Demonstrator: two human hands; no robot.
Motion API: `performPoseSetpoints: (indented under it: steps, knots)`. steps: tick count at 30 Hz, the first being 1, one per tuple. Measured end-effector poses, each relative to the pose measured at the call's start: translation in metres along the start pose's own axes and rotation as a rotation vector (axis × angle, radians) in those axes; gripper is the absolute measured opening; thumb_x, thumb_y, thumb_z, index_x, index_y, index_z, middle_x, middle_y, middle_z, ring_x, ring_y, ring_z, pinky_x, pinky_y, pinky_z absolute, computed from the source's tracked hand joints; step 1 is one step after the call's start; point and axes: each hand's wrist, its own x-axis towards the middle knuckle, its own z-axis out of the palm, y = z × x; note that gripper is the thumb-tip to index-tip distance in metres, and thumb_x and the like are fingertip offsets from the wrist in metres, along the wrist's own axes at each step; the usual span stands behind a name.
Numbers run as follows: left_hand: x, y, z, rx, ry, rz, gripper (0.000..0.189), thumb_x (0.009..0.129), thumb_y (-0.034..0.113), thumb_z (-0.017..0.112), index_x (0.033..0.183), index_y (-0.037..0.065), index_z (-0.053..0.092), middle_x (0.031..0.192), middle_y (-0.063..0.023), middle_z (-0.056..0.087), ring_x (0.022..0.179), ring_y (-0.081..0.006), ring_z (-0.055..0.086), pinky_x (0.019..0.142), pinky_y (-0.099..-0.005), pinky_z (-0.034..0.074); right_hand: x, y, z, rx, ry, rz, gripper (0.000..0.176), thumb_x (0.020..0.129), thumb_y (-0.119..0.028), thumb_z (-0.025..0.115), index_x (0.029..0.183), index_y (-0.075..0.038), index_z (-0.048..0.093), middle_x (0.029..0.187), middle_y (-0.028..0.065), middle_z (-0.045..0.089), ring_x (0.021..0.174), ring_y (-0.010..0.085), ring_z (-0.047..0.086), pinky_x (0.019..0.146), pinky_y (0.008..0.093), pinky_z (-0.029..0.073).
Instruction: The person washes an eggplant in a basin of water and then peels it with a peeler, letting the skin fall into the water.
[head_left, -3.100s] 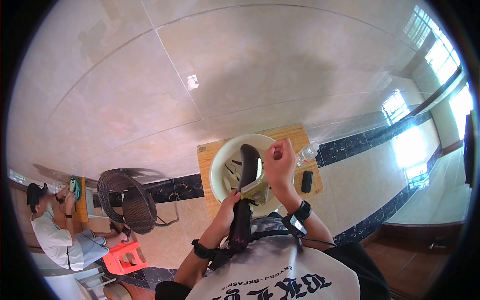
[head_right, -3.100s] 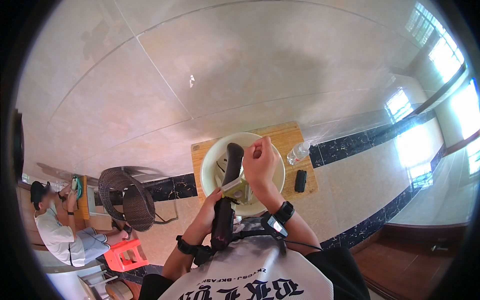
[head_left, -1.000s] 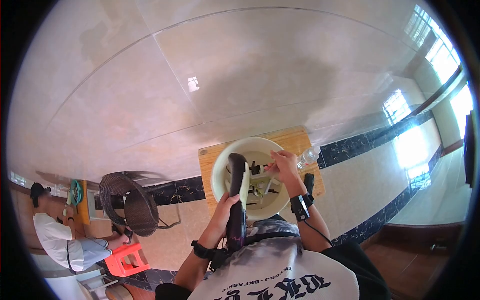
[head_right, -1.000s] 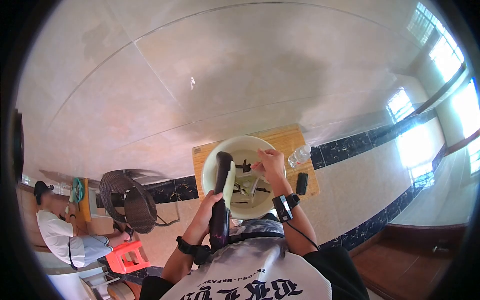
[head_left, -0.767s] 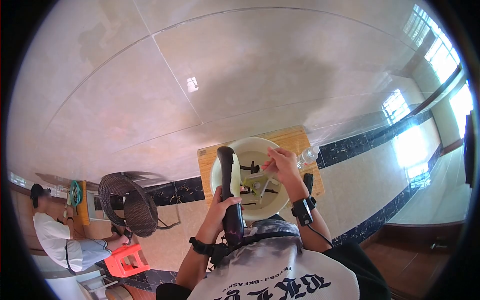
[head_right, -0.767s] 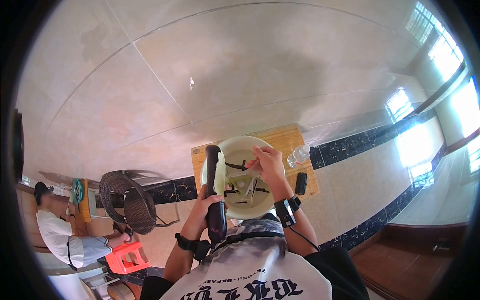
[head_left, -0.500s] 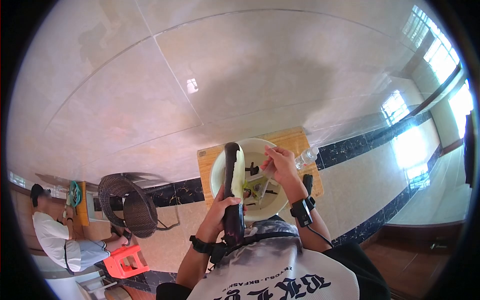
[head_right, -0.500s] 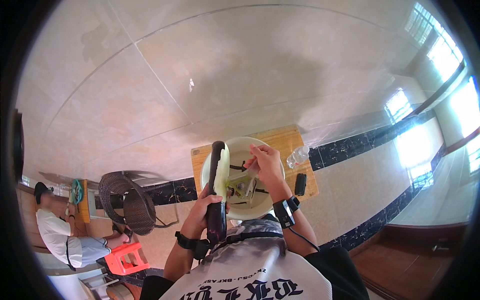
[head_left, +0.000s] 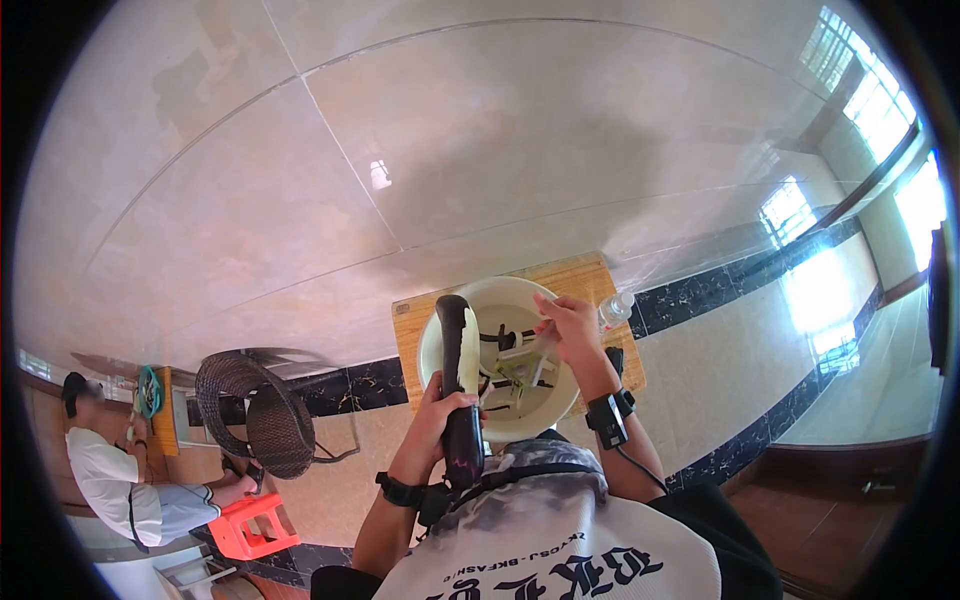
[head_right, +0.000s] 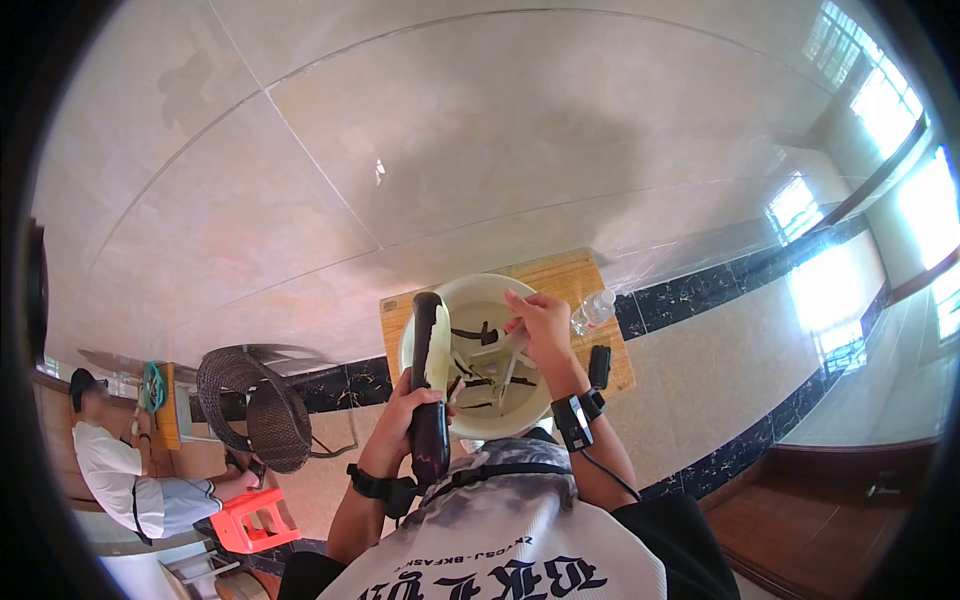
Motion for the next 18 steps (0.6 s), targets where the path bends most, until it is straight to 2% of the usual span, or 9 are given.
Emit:
performPoseSetpoints:
  steps: [2,5,9,14,18]
  knots:
    - [0.0,0.0,-0.002,0.02,0.012,-0.012,0.053,0.085,0.009,0.068,0.131,0.002,0.044,0.099,-0.0187,0.062,0.074,-0.0313,0.072,0.063,-0.0389,0.062,0.003,0.003,-0.005,-0.022,-0.004,-0.002,0.029,0.086,-0.019,0.086,0.078,0.002,0.067,0.064,0.0052,0.061,0.053,0.0158,0.062,0.05,0.0296,0.05]
    - [0.0,0.002,-0.002,0.032,0.007,-0.037,0.053,0.084,0.008,0.069,0.131,0.002,0.045,0.099,-0.0179,0.061,0.074,-0.0312,0.073,0.063,-0.0384,0.062,0.007,0.008,-0.009,-0.069,-0.013,-0.008,0.028,0.085,-0.018,0.087,0.079,-0.001,0.066,0.072,0.0072,0.063,0.06,0.017,0.063,0.058,0.0302,0.054]
    - [-0.003,0.005,0.009,0.033,-0.017,-0.023,0.053,0.083,0.008,0.07,0.13,0.001,0.046,0.094,-0.0167,0.061,0.074,-0.0295,0.073,0.063,-0.0381,0.062,0.006,0.009,-0.008,-0.052,-0.044,0.04,0.028,0.087,-0.018,0.086,0.082,0.002,0.068,0.076,0.0093,0.066,0.065,0.0199,0.066,0.062,0.0313,0.055]
    - [0.007,-0.005,-0.001,0.058,-0.058,-0.052,0.054,0.082,0.008,0.071,0.131,-0.003,0.049,0.103,-0.0206,0.068,0.072,-0.0251,0.07,0.067,-0.0386,0.064,0.0,0.004,-0.006,0.016,-0.176,0.076,0.035,0.095,-0.024,0.078,0.085,0.008,0.068,0.078,0.0138,0.068,0.071,0.027,0.072,0.066,0.0354,0.06]
    - [0.005,0.0,-0.001,0.101,-0.041,-0.084,0.056,0.082,0.008,0.072,0.132,-0.005,0.052,0.113,-0.0224,0.069,0.076,-0.023,0.07,0.07,-0.0392,0.065,-0.004,0.001,-0.006,0.018,-0.197,0.053,0.04,0.099,-0.029,0.072,0.081,0.007,0.066,0.074,0.0153,0.068,0.071,0.0298,0.074,0.064,0.0371,0.061]
